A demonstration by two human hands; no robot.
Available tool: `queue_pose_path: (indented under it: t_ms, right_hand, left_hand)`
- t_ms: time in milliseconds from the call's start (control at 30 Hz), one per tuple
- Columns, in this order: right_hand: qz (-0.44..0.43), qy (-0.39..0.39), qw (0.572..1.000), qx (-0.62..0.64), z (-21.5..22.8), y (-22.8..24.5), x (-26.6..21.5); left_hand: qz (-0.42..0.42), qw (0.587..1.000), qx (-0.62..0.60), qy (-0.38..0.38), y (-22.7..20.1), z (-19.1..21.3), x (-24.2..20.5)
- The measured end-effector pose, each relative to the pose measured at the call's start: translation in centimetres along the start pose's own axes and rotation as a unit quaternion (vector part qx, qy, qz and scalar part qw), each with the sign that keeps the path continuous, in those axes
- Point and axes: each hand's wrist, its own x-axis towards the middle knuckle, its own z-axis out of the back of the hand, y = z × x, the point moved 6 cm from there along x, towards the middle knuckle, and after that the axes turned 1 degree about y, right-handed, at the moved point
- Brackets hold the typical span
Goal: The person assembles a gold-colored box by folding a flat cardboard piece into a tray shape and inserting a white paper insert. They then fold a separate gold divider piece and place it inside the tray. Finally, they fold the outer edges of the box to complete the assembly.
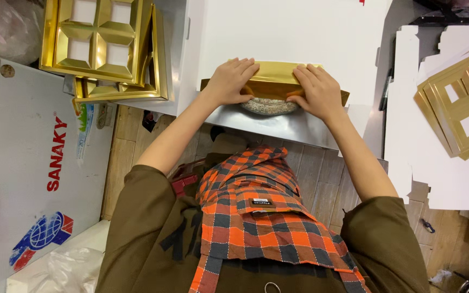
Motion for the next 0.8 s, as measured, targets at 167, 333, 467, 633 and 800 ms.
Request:
queue_pose_path:
  t_ms: [167,333,467,633,800]
  right_hand:
    - [0.006,-0.043,0.999,-0.023,0.4,2.4,-1.5]
    - [-0.049,-0.073,0.994,-0.069,0.2,4.8,-2.6]
    - [-0.066,-0.016,0.996,-0.053,1.9,6.2,-2.1]
    - [-0.009,0.038,0.997,-0.068,2.3,5.5,-1.1]
    - [-0.03,0.01,0.999,0.019,1.5,4.3,-1.4]
  left_hand:
    - [0.009,1.0,0.011,-0.008,-1.2,-1.4,-2.7]
    - [0.04,0.997,0.034,-0.049,-2.8,-0.3,-4.4]
    - [0.059,0.998,0.004,-0.016,-4.9,1.4,-2.9]
    - [0.003,0.99,0.114,-0.084,-6.0,0.0,-1.2]
    - [0.019,0.996,0.027,-0.08,-5.0,-2.1,-1.6]
